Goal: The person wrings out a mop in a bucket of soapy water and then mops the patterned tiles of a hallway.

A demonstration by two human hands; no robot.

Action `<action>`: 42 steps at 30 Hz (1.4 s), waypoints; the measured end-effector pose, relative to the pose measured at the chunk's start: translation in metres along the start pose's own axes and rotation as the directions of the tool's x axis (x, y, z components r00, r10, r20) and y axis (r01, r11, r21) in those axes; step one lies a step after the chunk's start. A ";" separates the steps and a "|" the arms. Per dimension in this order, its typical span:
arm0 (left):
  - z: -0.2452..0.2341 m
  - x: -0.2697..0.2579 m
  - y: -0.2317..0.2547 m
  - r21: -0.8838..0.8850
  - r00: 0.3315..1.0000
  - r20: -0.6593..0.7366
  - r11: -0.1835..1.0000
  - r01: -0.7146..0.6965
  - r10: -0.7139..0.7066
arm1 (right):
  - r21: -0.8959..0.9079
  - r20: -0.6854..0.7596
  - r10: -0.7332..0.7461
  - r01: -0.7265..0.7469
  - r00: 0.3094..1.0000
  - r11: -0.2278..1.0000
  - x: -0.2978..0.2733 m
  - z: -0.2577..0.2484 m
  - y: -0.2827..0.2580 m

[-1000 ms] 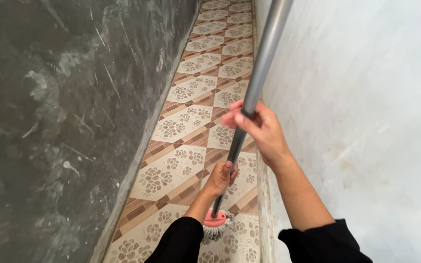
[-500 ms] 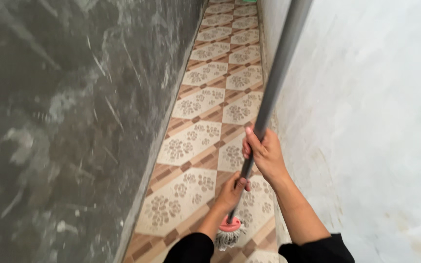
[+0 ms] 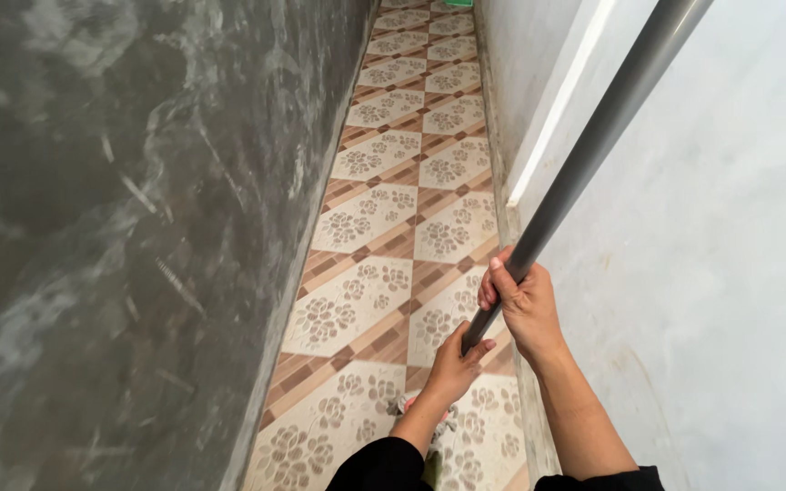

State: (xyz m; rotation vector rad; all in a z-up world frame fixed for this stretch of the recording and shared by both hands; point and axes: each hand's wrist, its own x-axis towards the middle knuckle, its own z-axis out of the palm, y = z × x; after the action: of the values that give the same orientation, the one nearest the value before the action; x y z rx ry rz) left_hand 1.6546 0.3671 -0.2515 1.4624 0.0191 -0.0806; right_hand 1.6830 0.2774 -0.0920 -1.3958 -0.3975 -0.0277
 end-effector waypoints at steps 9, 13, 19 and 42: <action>-0.009 0.148 -0.011 0.229 0.991 -0.096 0.971 -0.066 0.090 | 0.035 -0.039 0.069 -0.068 0.997 0.997 0.129 -0.037 0.055; -0.017 0.202 -0.011 0.212 0.991 -0.129 0.976 0.053 -0.026 | 0.065 0.013 0.088 -0.089 0.996 0.994 0.181 -0.048 0.073; -0.037 0.279 0.002 0.152 0.990 -0.144 0.988 0.020 0.002 | 0.050 0.044 0.088 -0.090 0.995 0.995 0.259 -0.044 0.094; -0.171 0.607 0.069 0.187 0.975 -0.144 0.972 -0.140 0.168 | 0.059 0.012 0.026 -0.027 1.000 0.998 0.598 -0.002 0.167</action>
State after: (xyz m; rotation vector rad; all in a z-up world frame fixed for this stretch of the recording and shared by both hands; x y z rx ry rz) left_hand 2.2711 0.5185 -0.2398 1.6393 0.0284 0.1657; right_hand 2.2834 0.4332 -0.0784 -1.3427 -0.3863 0.0136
